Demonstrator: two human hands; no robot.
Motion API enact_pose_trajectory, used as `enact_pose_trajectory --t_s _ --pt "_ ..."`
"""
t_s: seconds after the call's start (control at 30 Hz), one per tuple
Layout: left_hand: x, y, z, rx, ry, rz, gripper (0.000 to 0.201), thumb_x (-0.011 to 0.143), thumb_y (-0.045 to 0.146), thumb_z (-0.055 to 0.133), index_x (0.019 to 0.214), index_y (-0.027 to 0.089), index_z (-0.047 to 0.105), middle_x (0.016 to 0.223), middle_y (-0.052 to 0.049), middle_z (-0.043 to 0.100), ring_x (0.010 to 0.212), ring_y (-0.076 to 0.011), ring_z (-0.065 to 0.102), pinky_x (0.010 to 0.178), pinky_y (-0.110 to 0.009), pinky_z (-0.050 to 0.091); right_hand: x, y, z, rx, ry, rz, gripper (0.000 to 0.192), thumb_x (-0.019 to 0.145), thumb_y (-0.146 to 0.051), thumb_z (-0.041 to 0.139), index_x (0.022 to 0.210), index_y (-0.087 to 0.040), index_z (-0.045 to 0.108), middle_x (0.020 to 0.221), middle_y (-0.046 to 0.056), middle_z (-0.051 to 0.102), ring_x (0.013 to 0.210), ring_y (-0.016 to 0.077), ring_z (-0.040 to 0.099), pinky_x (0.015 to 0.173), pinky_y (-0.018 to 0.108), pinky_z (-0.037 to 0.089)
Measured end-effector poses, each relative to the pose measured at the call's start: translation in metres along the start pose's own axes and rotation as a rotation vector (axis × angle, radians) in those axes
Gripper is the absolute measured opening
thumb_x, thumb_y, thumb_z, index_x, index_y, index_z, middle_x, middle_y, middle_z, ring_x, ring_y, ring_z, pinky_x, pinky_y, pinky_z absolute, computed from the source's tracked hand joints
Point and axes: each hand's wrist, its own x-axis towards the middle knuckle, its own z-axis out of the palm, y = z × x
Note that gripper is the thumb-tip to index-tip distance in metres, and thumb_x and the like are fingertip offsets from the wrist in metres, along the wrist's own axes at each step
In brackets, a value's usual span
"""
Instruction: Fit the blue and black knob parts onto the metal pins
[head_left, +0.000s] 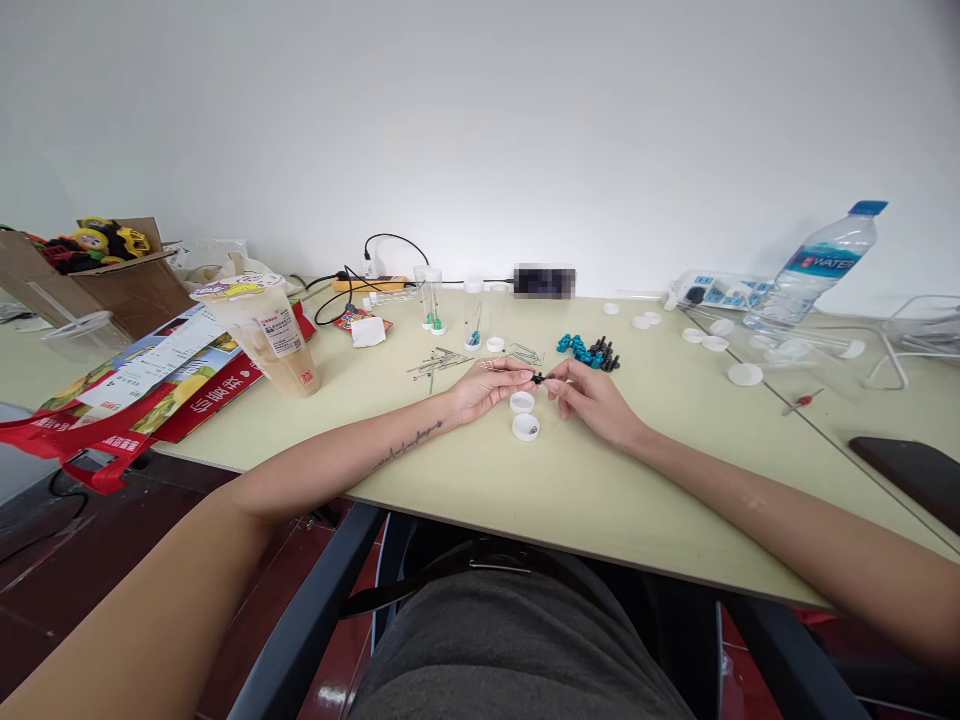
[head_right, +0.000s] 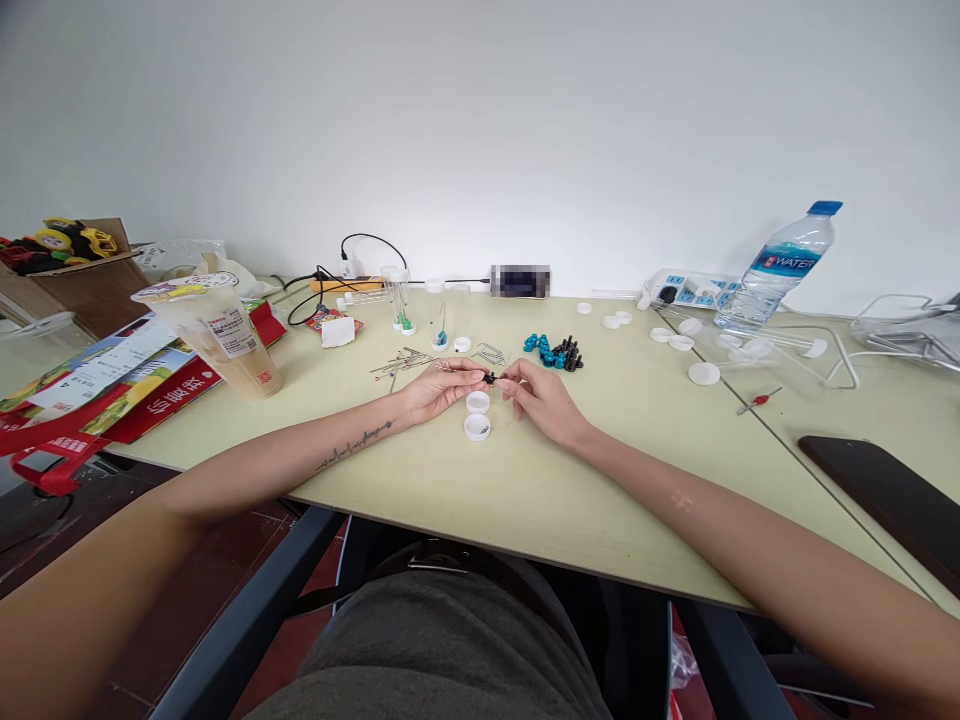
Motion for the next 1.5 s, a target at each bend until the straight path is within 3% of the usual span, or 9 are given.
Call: enact_pose_trajectory --t_s 0.1,0.3,0.53,0.73,0.9,1.07,1.2,1.3,1.5 --pt "0.0001 0.0002 0.0001 0.008 -0.011 -0.001 0.019 0.066 0.012 0.073 0.084 0.010 0.066 0.083 -0.003 0.067 0.078 -0.0120 0.066 0.087 -0.028 0.047 0.0002 0.0002 -0.0003 -0.012 -0.039 0.012 0.032 0.091 -0.046 0.040 0.075 -0.020 0.051 0.066 0.000 0.058 0.053 0.0132 0.054 0.052 0.028 0.040" --pt "0.0003 0.0002 -0.0008 -0.007 0.011 -0.004 0.020 0.065 0.012 0.074 0.083 0.010 0.066 0.084 -0.003 0.067 0.078 -0.0116 0.066 0.089 -0.028 0.046 0.0002 -0.0004 0.0007 0.009 0.040 -0.010 0.024 0.082 -0.045 0.055 0.090 -0.023 0.050 0.093 0.002 0.057 0.050 0.0103 0.053 0.051 0.029 0.044" --pt "-0.0014 0.0007 0.0013 0.021 -0.015 -0.003 0.019 0.066 0.013 0.074 0.083 0.010 0.067 0.082 -0.004 0.067 0.080 -0.0134 0.066 0.089 -0.031 0.046 -0.0004 -0.0021 -0.0003 -0.011 -0.055 0.031 0.040 0.090 -0.053 0.036 0.072 -0.020 0.050 0.064 0.002 0.059 0.053 0.0142 0.054 0.052 0.028 0.041" --pt "0.0001 0.0000 -0.0011 0.013 -0.001 0.000 0.022 0.064 0.014 0.075 0.084 0.010 0.067 0.083 -0.004 0.066 0.079 -0.0127 0.066 0.087 -0.028 0.047 -0.0006 -0.0026 0.0006 0.025 0.031 -0.001 0.024 0.082 -0.046 0.055 0.088 -0.023 0.050 0.088 0.001 0.059 0.050 0.0107 0.052 0.052 0.029 0.044" --pt "-0.0007 0.0007 0.0002 0.023 -0.010 -0.002 0.020 0.065 0.014 0.074 0.083 0.009 0.067 0.083 -0.004 0.066 0.079 -0.0129 0.066 0.085 -0.027 0.048 -0.0009 -0.0022 -0.0001 -0.018 -0.023 -0.006 0.025 0.087 -0.044 0.047 0.078 -0.021 0.051 0.068 -0.001 0.057 0.052 0.0124 0.053 0.053 0.029 0.042" --pt "-0.0002 0.0007 0.0001 0.018 0.003 -0.001 0.021 0.065 0.014 0.075 0.084 0.010 0.067 0.082 -0.004 0.067 0.079 -0.0126 0.066 0.086 -0.027 0.048 -0.0004 -0.0009 0.0003 0.017 0.032 -0.015 0.025 0.082 -0.046 0.055 0.088 -0.022 0.049 0.091 0.002 0.058 0.049 0.0099 0.051 0.051 0.029 0.043" --pt "-0.0006 0.0006 0.0002 0.013 -0.013 -0.003 0.020 0.065 0.014 0.075 0.083 0.010 0.067 0.083 -0.004 0.067 0.078 -0.0127 0.066 0.086 -0.028 0.048 -0.0004 -0.0011 0.0000 -0.010 -0.025 -0.001 0.033 0.088 -0.050 0.045 0.075 -0.020 0.049 0.068 0.000 0.058 0.052 0.0122 0.053 0.052 0.027 0.041" --pt "-0.0009 0.0009 0.0007 0.015 -0.015 -0.008 0.020 0.065 0.013 0.074 0.083 0.010 0.067 0.083 -0.005 0.067 0.078 -0.0131 0.066 0.087 -0.028 0.047 -0.0005 -0.0012 0.0001 -0.011 -0.047 0.017 0.040 0.090 -0.052 0.037 0.071 -0.020 0.049 0.064 0.001 0.058 0.052 0.0130 0.054 0.050 0.027 0.039" --pt "0.0010 -0.0005 -0.0015 0.011 0.008 0.004 0.020 0.065 0.013 0.074 0.083 0.010 0.067 0.083 -0.004 0.067 0.079 -0.0124 0.066 0.087 -0.028 0.047 -0.0004 -0.0021 0.0013 0.026 0.022 -0.010 0.026 0.083 -0.047 0.054 0.089 -0.023 0.049 0.090 0.001 0.058 0.049 0.0103 0.051 0.050 0.028 0.043"
